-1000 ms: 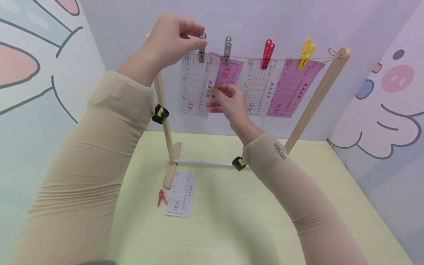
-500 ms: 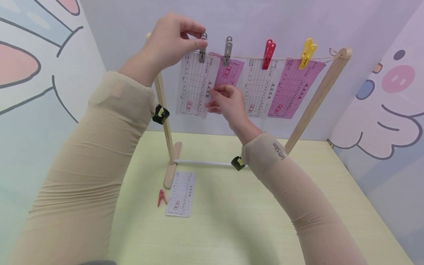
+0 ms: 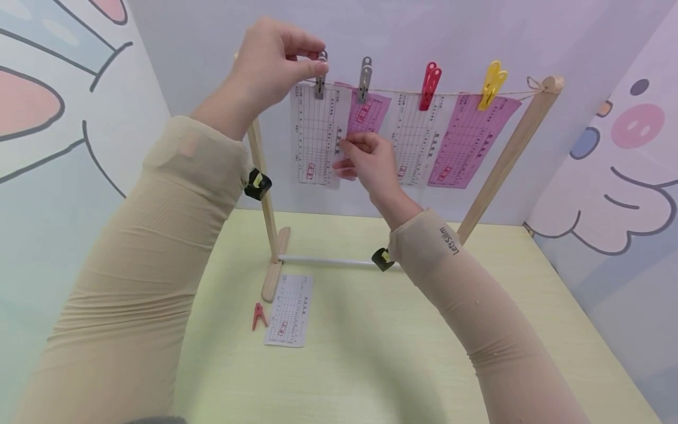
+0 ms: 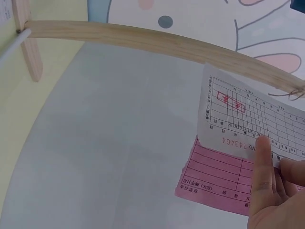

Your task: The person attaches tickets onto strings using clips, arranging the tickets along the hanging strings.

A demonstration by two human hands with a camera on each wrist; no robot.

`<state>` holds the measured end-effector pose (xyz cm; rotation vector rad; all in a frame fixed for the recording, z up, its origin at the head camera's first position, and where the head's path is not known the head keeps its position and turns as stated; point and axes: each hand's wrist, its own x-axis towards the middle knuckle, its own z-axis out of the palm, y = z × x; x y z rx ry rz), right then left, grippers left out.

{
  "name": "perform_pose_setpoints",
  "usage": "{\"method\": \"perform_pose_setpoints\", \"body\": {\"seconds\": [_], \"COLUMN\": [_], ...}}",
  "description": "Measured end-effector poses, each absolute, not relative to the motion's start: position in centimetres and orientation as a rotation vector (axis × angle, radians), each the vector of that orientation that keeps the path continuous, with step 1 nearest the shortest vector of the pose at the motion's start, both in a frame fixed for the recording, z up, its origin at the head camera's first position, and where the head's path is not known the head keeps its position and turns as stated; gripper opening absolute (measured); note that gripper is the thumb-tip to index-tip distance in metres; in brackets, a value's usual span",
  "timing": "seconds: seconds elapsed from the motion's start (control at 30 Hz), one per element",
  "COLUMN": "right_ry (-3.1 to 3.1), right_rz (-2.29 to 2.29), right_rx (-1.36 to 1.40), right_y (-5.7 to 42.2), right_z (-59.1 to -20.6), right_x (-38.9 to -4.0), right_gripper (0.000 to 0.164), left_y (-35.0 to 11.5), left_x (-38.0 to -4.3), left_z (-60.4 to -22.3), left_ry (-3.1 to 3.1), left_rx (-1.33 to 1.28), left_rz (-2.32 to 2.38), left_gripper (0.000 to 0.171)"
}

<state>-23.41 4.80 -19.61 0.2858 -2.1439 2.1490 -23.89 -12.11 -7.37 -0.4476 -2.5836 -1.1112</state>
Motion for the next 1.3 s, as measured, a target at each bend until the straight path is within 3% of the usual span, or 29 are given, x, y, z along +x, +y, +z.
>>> {"method": "perform_pose_setpoints", "body": {"seconds": [0.57, 1.3], "right_ry": [-2.106, -1.899], "right_rz": [2.181, 2.242], "right_rx": [0.269, 0.307], "right_y": [5.1, 7.4], "right_z": [-19.8, -21.5], "right_x": [-23.5, -21.8], "right_gripper": [0.023, 0.025], "left_y": [-12.8, -15.7], "left_x": [-23.6, -19.8], "left_z": [-7.3, -10.2], "left_ry": [-2.634, -2.443], "left_rx": [-0.469, -0.559], "left_rz": [-1.174, -1.211], "left_gripper": [0.051, 0.04]}}
